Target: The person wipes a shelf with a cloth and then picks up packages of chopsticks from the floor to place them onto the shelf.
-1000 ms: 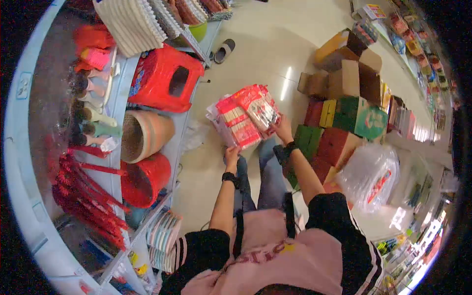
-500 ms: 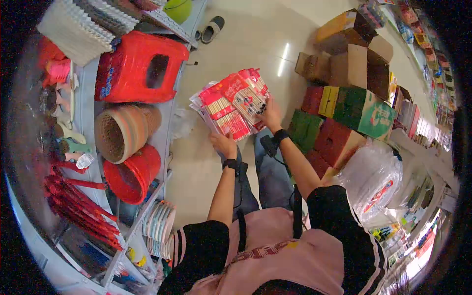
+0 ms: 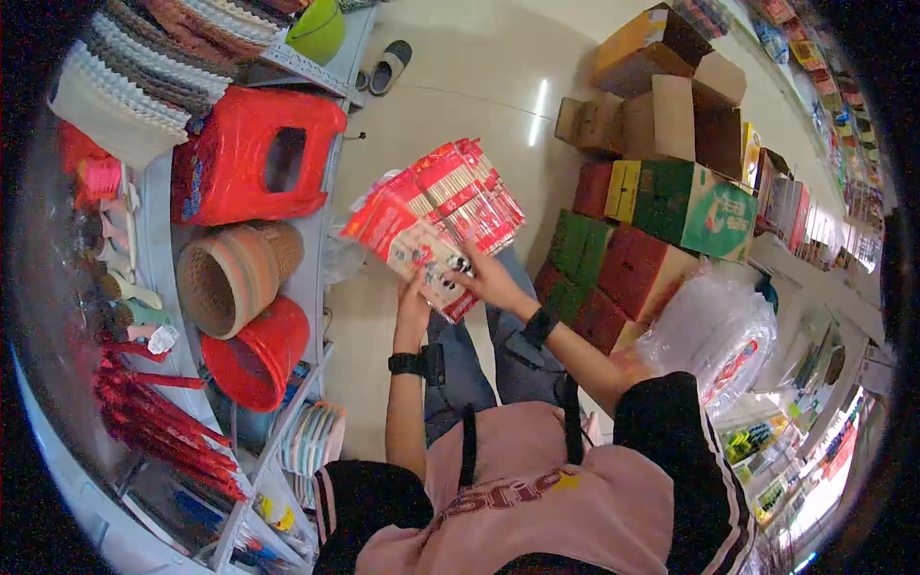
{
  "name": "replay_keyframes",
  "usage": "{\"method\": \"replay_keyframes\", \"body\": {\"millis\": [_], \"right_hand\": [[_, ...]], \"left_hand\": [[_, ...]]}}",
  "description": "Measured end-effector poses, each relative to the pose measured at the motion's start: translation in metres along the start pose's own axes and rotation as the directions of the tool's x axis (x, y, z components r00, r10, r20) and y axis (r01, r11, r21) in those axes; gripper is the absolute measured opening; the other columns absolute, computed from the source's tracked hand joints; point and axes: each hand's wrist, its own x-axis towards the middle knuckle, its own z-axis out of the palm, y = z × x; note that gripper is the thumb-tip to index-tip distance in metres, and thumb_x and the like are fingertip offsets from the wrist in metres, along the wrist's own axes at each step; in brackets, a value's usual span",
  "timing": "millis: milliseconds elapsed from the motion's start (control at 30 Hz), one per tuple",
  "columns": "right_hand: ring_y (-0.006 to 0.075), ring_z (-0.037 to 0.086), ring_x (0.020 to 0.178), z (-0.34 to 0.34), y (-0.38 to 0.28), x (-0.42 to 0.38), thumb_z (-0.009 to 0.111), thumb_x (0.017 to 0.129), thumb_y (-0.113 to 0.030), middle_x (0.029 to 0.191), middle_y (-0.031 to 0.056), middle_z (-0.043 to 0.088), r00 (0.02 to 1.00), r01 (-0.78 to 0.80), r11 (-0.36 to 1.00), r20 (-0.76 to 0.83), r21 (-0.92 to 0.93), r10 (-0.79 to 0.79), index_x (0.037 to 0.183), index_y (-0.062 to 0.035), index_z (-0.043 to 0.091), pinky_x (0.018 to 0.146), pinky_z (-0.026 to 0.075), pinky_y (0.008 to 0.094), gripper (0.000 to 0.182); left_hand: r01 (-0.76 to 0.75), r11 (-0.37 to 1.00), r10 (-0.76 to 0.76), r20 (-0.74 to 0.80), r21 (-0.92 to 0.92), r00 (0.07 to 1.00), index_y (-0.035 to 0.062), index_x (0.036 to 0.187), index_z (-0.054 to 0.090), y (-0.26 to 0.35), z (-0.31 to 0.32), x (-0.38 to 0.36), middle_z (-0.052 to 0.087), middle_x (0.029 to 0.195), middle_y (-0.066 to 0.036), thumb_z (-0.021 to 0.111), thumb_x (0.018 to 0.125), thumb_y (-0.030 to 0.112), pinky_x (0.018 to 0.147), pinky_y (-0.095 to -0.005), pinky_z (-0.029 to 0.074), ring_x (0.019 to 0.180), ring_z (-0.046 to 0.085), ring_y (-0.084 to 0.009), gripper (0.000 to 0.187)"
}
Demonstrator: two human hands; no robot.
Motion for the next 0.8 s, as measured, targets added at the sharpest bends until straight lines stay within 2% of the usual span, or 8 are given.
{"method": "replay_keyframes", "body": {"millis": [100, 133, 200, 267, 467, 500, 733, 800], "right_hand": [[0.0247, 0.055, 0.09, -0.003, -0.005, 0.001, 0.059, 0.082, -0.033, 0.096, 0.0176, 0.055, 0.944, -0.044, 0.999, 0.326, -0.003, 0.043, 0.111, 0.0008, 0.044, 0.078, 0.043, 0.0324, 0.047], [0.0247, 0.055, 0.09, -0.007, 0.003, 0.01, 0.059, 0.082, -0.033, 0.096, 0.0176, 0.055, 0.945, -0.039, 0.999, 0.326, 0.004, 0.035, 0.111, 0.0008, 0.044, 0.078, 0.043, 0.0324, 0.047], [0.0302, 0.054, 0.091, -0.014, 0.041, 0.035, 0.06, 0.081, -0.035, 0.096, 0.0193, 0.055, 0.99, -0.13, 0.989, 0.064, 0.072, 0.125, 0.111, -0.0002, 0.046, 0.079, 0.043, 0.0354, 0.048], [0.0331, 0.052, 0.097, -0.019, 0.071, 0.055, 0.067, 0.073, -0.034, 0.102, 0.0182, 0.054, 0.933, -0.119, 0.914, -0.357, -0.387, -0.029, 0.115, -0.0024, 0.045, 0.082, 0.042, 0.0393, 0.057], [0.0344, 0.046, 0.102, 0.004, 0.119, 0.072, 0.08, 0.052, -0.029, 0.108, 0.0182, 0.048, 0.882, -0.266, 0.669, -0.456, -0.694, -0.122, 0.118, -0.0013, 0.04, 0.084, 0.041, 0.0418, 0.082], [0.0341, 0.046, 0.1, 0.0, 0.092, 0.069, 0.081, 0.049, -0.028, 0.105, 0.0176, 0.048, 0.878, -0.38, 0.683, -0.475, -0.623, 0.056, 0.119, 0.0004, 0.039, 0.083, 0.04, 0.0421, 0.086], [0.0338, 0.051, 0.099, 0.005, 0.102, 0.06, 0.078, 0.056, -0.026, 0.104, 0.0188, 0.052, 0.85, -0.435, 0.616, -0.525, -0.657, 0.041, 0.115, -0.0052, 0.041, 0.081, 0.043, 0.0407, 0.073], [0.0371, 0.057, 0.081, 0.005, 0.1, 0.059, 0.07, 0.066, -0.023, 0.087, 0.0194, 0.058, 0.907, -0.226, 0.866, -0.421, -0.446, 0.021, 0.111, -0.0071, 0.041, 0.068, 0.046, 0.0434, 0.056]], "left_hand": [[0.037, 0.999, -0.036, -0.1, 0.003, 0.994, 0.0047, 0.126, 0.037, 0.009, -0.01, -0.038, 0.047, 0.121, -0.009, 0.055, 0.086, 0.02, 0.093, -0.0352, 0.038, 0.111, 0.046, -0.0194, 0.047], [-0.012, 0.999, 0.021, -0.179, 0.052, 0.984, 0.0039, 0.125, 0.037, 0.012, -0.015, -0.046, 0.047, 0.12, -0.009, 0.056, 0.085, 0.019, 0.092, -0.0343, 0.039, 0.11, 0.047, -0.0189, 0.047], [-0.045, 0.993, 0.072, -0.266, 0.107, 0.961, 0.0031, 0.125, 0.037, 0.018, -0.019, -0.058, 0.048, 0.119, -0.009, 0.057, 0.085, 0.017, 0.091, -0.0334, 0.039, 0.108, 0.048, -0.0185, 0.047], [-0.118, 0.915, 0.235, -0.274, 0.385, 0.932, 0.0019, 0.123, 0.038, 0.027, -0.007, -0.067, 0.051, 0.114, -0.007, 0.058, 0.084, 0.014, 0.09, -0.0314, 0.04, 0.104, 0.05, -0.016, 0.046], [-0.163, 0.836, 0.377, -0.332, 0.525, 0.865, -0.0006, 0.121, 0.039, 0.018, -0.015, -0.052, 0.054, 0.11, -0.01, 0.064, 0.076, 0.002, 0.083, -0.0282, 0.044, 0.096, 0.054, -0.0159, 0.052], [-0.196, 0.814, 0.422, -0.325, 0.548, 0.846, -0.0008, 0.12, 0.04, 0.015, -0.015, -0.047, 0.054, 0.11, -0.01, 0.066, 0.074, -0.001, 0.082, -0.0281, 0.045, 0.094, 0.054, -0.0161, 0.053], [-0.276, 0.779, 0.522, -0.339, 0.563, 0.783, -0.0004, 0.118, 0.042, 0.01, -0.004, -0.042, 0.054, 0.109, -0.009, 0.069, 0.07, -0.002, 0.081, -0.0286, 0.046, 0.092, 0.055, -0.0166, 0.055], [-0.264, 0.784, 0.517, -0.355, 0.562, 0.779, -0.0004, 0.118, 0.042, 0.015, 0.001, -0.046, 0.054, 0.108, -0.01, 0.069, 0.07, -0.002, 0.081, -0.0292, 0.046, 0.092, 0.055, -0.0167, 0.055]]}}
